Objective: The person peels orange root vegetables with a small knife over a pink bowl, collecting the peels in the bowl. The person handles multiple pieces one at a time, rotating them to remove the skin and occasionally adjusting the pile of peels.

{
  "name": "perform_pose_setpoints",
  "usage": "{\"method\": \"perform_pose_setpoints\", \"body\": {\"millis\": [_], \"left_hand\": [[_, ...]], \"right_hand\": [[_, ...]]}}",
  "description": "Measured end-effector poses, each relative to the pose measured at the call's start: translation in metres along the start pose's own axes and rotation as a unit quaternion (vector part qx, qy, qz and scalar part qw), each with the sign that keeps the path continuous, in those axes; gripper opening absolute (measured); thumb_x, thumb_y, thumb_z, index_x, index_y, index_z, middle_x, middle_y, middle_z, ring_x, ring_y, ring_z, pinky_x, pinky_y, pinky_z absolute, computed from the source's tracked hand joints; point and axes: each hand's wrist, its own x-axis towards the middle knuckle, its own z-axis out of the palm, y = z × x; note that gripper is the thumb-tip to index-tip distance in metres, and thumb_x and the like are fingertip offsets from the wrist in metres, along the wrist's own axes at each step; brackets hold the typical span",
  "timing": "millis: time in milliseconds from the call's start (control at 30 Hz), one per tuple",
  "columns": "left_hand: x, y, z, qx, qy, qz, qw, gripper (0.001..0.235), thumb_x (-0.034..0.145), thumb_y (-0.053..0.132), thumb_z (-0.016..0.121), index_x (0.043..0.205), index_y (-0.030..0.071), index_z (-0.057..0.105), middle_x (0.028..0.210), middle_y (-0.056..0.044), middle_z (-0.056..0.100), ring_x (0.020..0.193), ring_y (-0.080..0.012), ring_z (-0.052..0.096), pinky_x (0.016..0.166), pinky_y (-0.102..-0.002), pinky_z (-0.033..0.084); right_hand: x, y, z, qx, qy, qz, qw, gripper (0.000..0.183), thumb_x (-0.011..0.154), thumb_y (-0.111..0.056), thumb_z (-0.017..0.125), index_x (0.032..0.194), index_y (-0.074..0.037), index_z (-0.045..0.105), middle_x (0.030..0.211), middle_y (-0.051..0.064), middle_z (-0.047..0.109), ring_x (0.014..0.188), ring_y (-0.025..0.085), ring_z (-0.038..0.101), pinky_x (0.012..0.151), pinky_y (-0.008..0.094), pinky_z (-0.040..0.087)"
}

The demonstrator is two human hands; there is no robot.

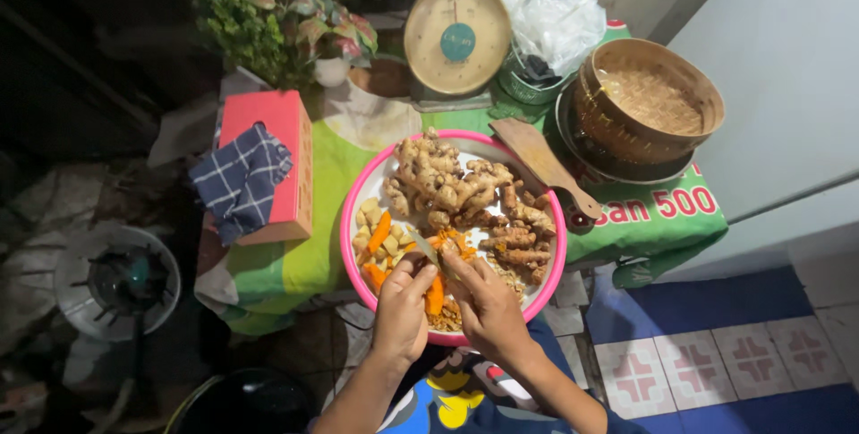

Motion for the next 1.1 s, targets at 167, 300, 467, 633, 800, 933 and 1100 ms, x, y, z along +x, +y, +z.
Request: {"method": "perform_pose_setpoints", "body": {"millis": [167,300,467,633,800,933,1100], "left_hand": [[0.000,0.015,0.009,0.011,-0.018,-0.011,1.000,0.036,0.097,-0.002,0.054,0.133,-0.004,0.059,0.130,-0.012,0.067,0.121,-0.0196,0.061,0.107,-0.034,0.045],[-0.002,0.020,0.008,0.023,0.000,-0.004,1.000,0.037,0.097,-0.002,0.055,0.134,-0.005,0.058,0.130,-0.012,0.066,0.120,-0.0192,0.062,0.106,-0.033,0.046],[-0.008,0.011,-0.002,0.026,0.008,0.022,0.999,0.038,0.098,-0.002,0.055,0.136,-0.005,0.057,0.130,-0.012,0.066,0.120,-0.0183,0.061,0.105,-0.032,0.046],[-0.009,0.007,-0.007,-0.004,0.030,0.001,1.000,0.039,0.097,-0.001,0.055,0.136,-0.002,0.057,0.127,-0.011,0.067,0.118,-0.0168,0.062,0.103,-0.030,0.047],[-0.006,0.021,-0.019,-0.036,0.083,0.038,0.995,0.034,0.097,-0.001,0.056,0.131,-0.001,0.059,0.125,-0.011,0.065,0.112,-0.0176,0.064,0.099,-0.030,0.050],[-0.010,0.047,-0.030,-0.059,0.095,0.070,0.991,0.031,0.097,-0.002,0.058,0.128,0.000,0.060,0.119,-0.013,0.066,0.103,-0.0209,0.064,0.090,-0.034,0.053],[-0.016,0.063,-0.024,-0.011,0.139,0.068,0.988,0.039,0.089,-0.006,0.059,0.127,0.002,0.062,0.115,-0.007,0.068,0.101,-0.0162,0.066,0.087,-0.030,0.055]], "right_hand": [[0.007,-0.016,0.002,0.001,0.028,0.035,0.999,0.062,0.080,0.006,0.061,0.138,-0.017,0.063,0.090,0.013,0.061,0.073,0.030,0.063,0.064,0.040,0.051],[0.012,-0.020,0.003,0.028,0.073,-0.040,0.996,0.058,0.078,0.006,0.059,0.134,-0.012,0.061,0.112,0.017,0.066,0.092,0.034,0.067,0.072,0.038,0.055],[0.014,-0.008,0.012,0.330,-0.018,0.108,0.938,0.038,0.102,-0.006,0.056,0.140,-0.014,0.058,0.086,0.006,0.055,0.063,0.015,0.049,0.052,0.029,0.038],[0.018,0.009,-0.011,0.575,-0.111,0.345,0.733,0.033,0.104,-0.022,0.050,0.137,-0.018,0.054,0.079,0.002,0.055,0.046,0.008,0.040,0.039,0.024,0.026],[0.018,0.024,-0.035,0.554,-0.105,0.329,0.757,0.036,0.105,-0.024,0.047,0.139,-0.019,0.054,0.083,0.000,0.052,0.049,0.007,0.039,0.042,0.024,0.027],[0.013,0.042,-0.038,0.487,-0.121,0.294,0.813,0.035,0.105,-0.024,0.047,0.137,-0.014,0.057,0.082,-0.001,0.052,0.044,0.005,0.035,0.038,0.022,0.024],[0.014,0.056,-0.025,0.485,-0.141,0.284,0.815,0.019,0.111,-0.023,0.051,0.117,-0.005,0.054,0.083,0.001,0.054,0.048,0.007,0.038,0.041,0.024,0.025]]}}
